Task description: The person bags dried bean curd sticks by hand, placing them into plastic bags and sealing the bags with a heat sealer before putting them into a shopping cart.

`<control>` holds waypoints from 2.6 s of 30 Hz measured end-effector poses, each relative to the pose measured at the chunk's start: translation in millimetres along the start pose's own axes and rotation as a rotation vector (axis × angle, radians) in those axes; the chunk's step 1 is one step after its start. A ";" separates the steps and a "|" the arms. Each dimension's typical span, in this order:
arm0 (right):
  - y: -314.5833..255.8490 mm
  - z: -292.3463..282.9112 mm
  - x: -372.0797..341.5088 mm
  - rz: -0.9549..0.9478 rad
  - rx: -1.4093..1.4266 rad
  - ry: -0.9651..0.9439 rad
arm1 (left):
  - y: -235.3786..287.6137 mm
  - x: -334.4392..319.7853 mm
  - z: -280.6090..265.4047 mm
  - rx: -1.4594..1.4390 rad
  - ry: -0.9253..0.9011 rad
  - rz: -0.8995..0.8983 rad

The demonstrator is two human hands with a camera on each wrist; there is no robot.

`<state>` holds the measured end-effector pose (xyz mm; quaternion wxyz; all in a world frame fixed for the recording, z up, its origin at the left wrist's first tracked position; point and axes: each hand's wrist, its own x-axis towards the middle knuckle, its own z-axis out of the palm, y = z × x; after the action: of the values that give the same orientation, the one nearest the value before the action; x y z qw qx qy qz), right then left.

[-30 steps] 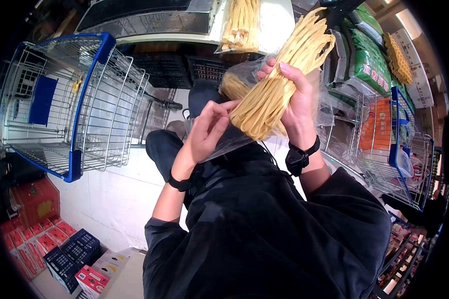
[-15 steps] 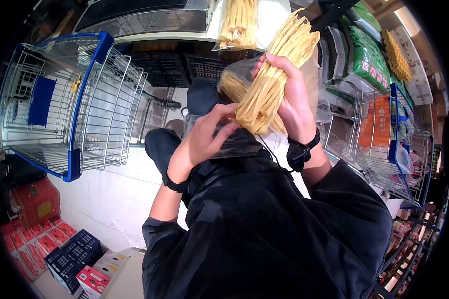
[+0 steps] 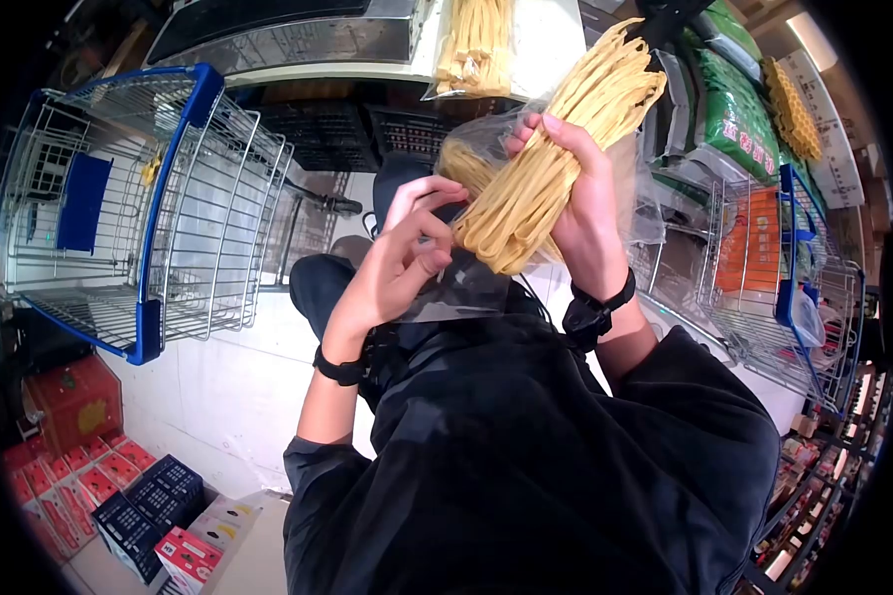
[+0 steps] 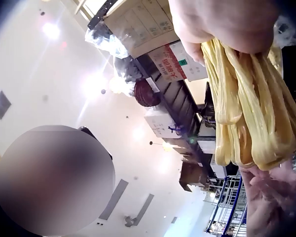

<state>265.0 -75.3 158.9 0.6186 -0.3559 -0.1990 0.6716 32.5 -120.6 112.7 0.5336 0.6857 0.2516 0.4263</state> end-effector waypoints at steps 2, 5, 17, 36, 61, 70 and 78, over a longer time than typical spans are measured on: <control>0.3 0.2 -3.5 -0.002 0.053 -0.031 | -4.9 0.4 -3.2 -0.118 -0.009 0.031; 2.8 2.7 -12.0 -0.003 0.008 0.009 | 0.2 1.1 -0.4 -0.189 -0.004 -0.001; 16.9 15.7 -27.2 -0.299 -0.095 0.066 | -10.9 -3.1 2.7 -0.222 -0.011 0.008; 20.9 12.8 -40.1 -0.423 -0.374 -0.098 | -14.6 -3.4 8.4 -0.203 0.034 -0.055; 32.2 3.4 -49.5 -0.339 -0.186 -0.660 | 13.9 -33.0 12.5 -0.304 0.197 -0.167; 30.1 7.0 -47.5 -0.416 -0.194 -0.707 | 7.4 -32.7 20.7 -0.275 0.299 -0.155; 25.7 7.4 -46.5 -0.402 -0.146 -0.712 | 15.2 -27.5 19.1 -0.232 0.284 -0.157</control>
<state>241.1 -123.3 156.4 0.6030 -0.0984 -0.5130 0.6029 33.1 -157.1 117.2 0.5998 0.5308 0.3264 0.5019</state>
